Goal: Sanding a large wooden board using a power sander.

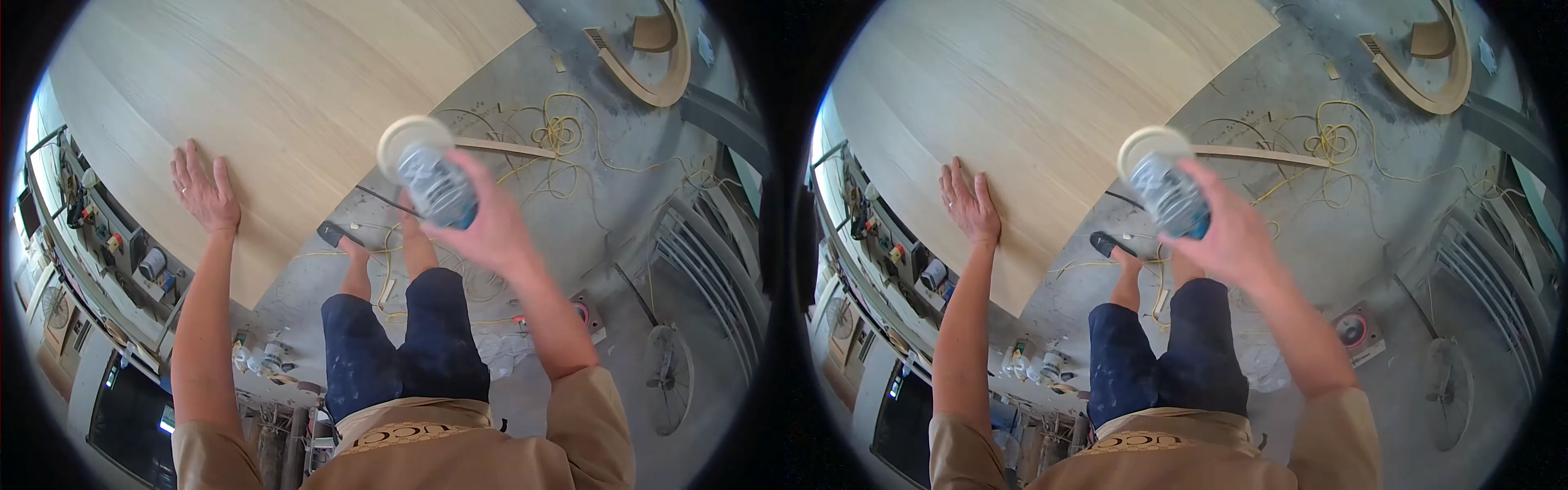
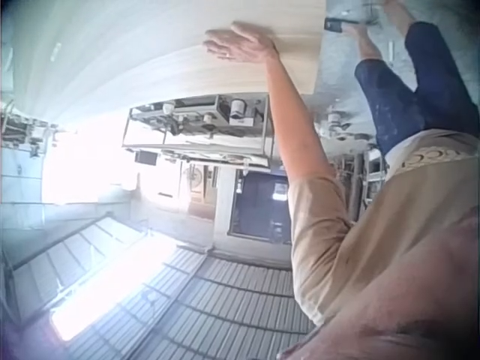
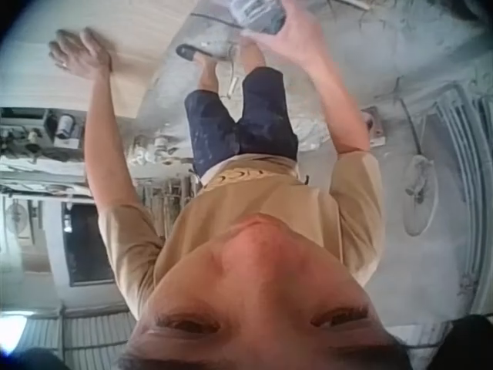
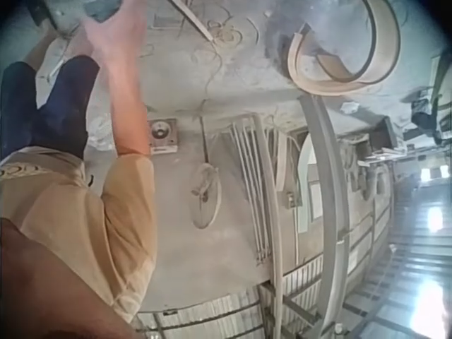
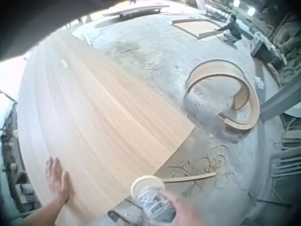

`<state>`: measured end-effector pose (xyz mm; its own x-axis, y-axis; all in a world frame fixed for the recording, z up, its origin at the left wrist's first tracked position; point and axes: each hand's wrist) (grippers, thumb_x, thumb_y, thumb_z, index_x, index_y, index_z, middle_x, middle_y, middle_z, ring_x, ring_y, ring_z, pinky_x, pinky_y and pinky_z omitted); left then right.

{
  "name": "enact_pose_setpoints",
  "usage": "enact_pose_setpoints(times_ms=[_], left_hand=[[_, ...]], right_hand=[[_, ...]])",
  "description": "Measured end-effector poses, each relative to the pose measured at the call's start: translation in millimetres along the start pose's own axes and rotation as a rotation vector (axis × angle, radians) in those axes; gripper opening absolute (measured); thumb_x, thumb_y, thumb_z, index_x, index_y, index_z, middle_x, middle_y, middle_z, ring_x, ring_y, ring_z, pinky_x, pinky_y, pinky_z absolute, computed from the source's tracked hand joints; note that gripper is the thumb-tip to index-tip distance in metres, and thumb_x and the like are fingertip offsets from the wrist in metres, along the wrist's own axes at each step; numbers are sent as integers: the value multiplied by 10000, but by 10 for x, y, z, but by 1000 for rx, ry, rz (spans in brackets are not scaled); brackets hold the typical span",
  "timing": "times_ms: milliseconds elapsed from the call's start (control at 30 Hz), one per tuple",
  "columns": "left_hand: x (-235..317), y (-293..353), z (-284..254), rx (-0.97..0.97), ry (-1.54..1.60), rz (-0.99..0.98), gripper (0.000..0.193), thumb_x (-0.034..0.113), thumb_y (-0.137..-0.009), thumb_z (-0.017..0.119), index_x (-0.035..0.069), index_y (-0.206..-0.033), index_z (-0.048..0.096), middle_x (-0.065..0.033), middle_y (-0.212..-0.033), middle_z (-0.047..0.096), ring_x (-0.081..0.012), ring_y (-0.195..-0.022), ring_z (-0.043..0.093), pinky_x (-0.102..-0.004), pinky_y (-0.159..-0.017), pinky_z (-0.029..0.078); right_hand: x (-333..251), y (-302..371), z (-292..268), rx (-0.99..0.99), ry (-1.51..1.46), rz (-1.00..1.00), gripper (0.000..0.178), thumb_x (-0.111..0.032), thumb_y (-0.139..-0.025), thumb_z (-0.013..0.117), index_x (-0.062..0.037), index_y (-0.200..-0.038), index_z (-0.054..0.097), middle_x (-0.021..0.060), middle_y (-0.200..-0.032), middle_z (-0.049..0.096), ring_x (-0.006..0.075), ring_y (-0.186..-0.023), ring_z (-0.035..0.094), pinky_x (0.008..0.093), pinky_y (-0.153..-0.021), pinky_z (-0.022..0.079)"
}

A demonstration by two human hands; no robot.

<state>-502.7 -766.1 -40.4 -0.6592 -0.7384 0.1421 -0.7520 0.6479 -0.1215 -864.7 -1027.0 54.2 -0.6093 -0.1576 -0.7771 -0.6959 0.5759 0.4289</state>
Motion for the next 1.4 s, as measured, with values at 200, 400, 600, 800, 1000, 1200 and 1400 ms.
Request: enact_pose_setpoints(times_ms=[200, 400, 600, 800, 1000, 1200, 1400], left_hand=[[-3, -10, -23, -6, -1, 4, 680, 511, -1057, 519, 151, -1623, 406, -216, -1668, 368, -420, -1560, 288, -542, -1269, 190], [0, -14, -7, -6, -12, 21, 674, 497, -1062, 520, 144, -1624, 404, -224, -1666, 366, -428, -1556, 291, -537, -1268, 194], [53, -27, -52, -16, -2, 38, 650, 450, -1072, 519, 128, -1624, 400, -233, -1658, 371, -434, -1550, 295, -537, -1265, 199], [-6, -14, -60, -14, -17, 49, 643, 435, -1075, 515, 118, -1623, 403, -237, -1651, 380, -426, -1554, 294, -533, -1266, 196], [54, -20, -36, -20, -67, 60, 632, 404, -1079, 502, 89, -1618, 402, -244, -1646, 386, -413, -1550, 310, -511, -1269, 208], [22, -24, -42, -25, -19, 50, 647, 429, -1074, 513, 119, -1629, 391, -233, -1659, 365, -427, -1558, 282, -533, -1268, 192], [-5, -25, -53, -22, -24, 51, 650, 435, -1071, 515, 121, -1627, 394, -232, -1658, 367, -428, -1553, 289, -534, -1265, 199]], right_hand=[[389, -438, -789, 273, -93, 32, 947, -213, -739, 945, -127, -1527, 426, 162, -1361, 641, 282, -1220, 651, 412, -1053, 515], [507, -729, -1235, 403, -195, 143, 945, -243, -766, 938, -87, -1535, 411, 175, -1355, 616, 253, -1215, 621, 397, -1051, 505], [272, -432, -790, 163, -41, 17, 981, -215, -709, 961, -159, -1530, 427, 153, -1413, 624, 314, -1272, 643, 425, -1083, 498], [238, -471, -777, 154, -37, 50, 980, -240, -714, 959, -187, -1531, 421, 174, -1400, 640, 336, -1280, 649, 425, -1083, 502], [602, -869, -1397, 385, -196, 87, 953, -257, -767, 945, -91, -1534, 405, 147, -1345, 636, 239, -1200, 634, 381, -1031, 521], [492, -883, -1348, 382, -174, 80, 929, -263, -770, 942, -98, -1524, 425, 148, -1349, 632, 244, -1199, 632, 381, -1027, 520], [322, -489, -810, 228, -60, 70, 998, -266, -722, 964, -163, -1538, 399, 179, -1403, 607, 291, -1275, 620, 425, -1100, 479]])
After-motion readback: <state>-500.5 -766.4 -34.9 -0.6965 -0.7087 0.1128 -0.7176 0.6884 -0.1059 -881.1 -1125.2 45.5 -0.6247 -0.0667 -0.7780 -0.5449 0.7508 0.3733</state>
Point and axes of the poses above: each hand's wrist, its own y-axis away from the middle knuckle, its own z-axis out of the palm, x = y × z
